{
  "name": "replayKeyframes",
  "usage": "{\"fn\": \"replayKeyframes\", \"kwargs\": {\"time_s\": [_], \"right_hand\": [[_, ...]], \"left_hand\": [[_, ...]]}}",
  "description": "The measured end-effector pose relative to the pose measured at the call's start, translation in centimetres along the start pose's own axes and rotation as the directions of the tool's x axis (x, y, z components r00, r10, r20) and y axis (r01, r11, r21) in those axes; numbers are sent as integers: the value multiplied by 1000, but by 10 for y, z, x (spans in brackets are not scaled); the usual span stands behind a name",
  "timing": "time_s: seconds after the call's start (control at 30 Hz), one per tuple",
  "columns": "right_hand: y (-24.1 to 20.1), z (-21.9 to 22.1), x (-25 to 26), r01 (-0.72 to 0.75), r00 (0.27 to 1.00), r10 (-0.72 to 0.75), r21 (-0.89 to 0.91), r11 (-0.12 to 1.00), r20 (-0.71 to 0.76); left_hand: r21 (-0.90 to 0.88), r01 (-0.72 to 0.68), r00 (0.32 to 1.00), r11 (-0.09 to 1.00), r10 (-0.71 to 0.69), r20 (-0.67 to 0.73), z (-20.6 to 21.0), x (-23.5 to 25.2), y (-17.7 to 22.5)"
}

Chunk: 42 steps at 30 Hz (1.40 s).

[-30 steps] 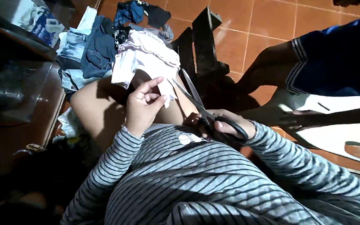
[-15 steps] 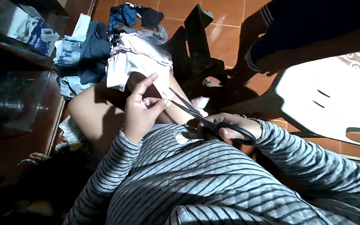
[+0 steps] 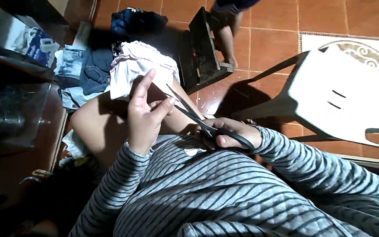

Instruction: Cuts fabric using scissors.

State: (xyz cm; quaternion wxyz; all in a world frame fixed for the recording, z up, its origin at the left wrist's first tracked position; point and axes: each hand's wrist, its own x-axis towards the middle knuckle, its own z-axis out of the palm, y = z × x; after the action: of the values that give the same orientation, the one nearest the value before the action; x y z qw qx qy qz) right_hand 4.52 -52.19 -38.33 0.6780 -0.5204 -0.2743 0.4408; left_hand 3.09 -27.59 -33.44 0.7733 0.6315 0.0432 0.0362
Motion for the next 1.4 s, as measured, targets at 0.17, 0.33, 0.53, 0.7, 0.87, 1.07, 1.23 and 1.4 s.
{"fn": "replayKeyframes", "kwargs": {"time_s": [0.17, 0.33, 0.53, 0.7, 0.87, 1.07, 1.23, 1.4], "right_hand": [[3, 5, 1, 10, 998, -11, -16, 1000, -68], [-1, 10, 4, 44, 993, -50, -59, 997, -107], [1, 18, 12, 31, 978, -50, -100, 995, -201], [5, 19, 15, 35, 971, -60, -113, 993, -232], [7, 16, 16, 28, 979, -39, -55, 998, -200], [7, 11, 22, -3, 980, -8, -52, 999, -201], [11, 10, 28, 13, 984, -11, 9, 1000, -176], [12, 7, 28, -6, 986, 11, 32, 999, -167]], "left_hand": [[103, -20, 1000, 994, 18, 19, 2, -4, -4], [134, -24, 1000, 991, 23, 4, 2, -6, -4], [159, -33, 999, 987, 32, 12, 1, -6, -8], [160, -50, 999, 986, 49, 9, 0, -4, -9], [158, -55, 998, 986, 54, 13, 0, -4, -10], [197, -60, 998, 979, 54, 37, 3, -8, -17], [195, -70, 997, 978, 67, 26, 2, -8, -20], [191, -80, 997, 978, 76, 26, 2, -8, -23]]}}
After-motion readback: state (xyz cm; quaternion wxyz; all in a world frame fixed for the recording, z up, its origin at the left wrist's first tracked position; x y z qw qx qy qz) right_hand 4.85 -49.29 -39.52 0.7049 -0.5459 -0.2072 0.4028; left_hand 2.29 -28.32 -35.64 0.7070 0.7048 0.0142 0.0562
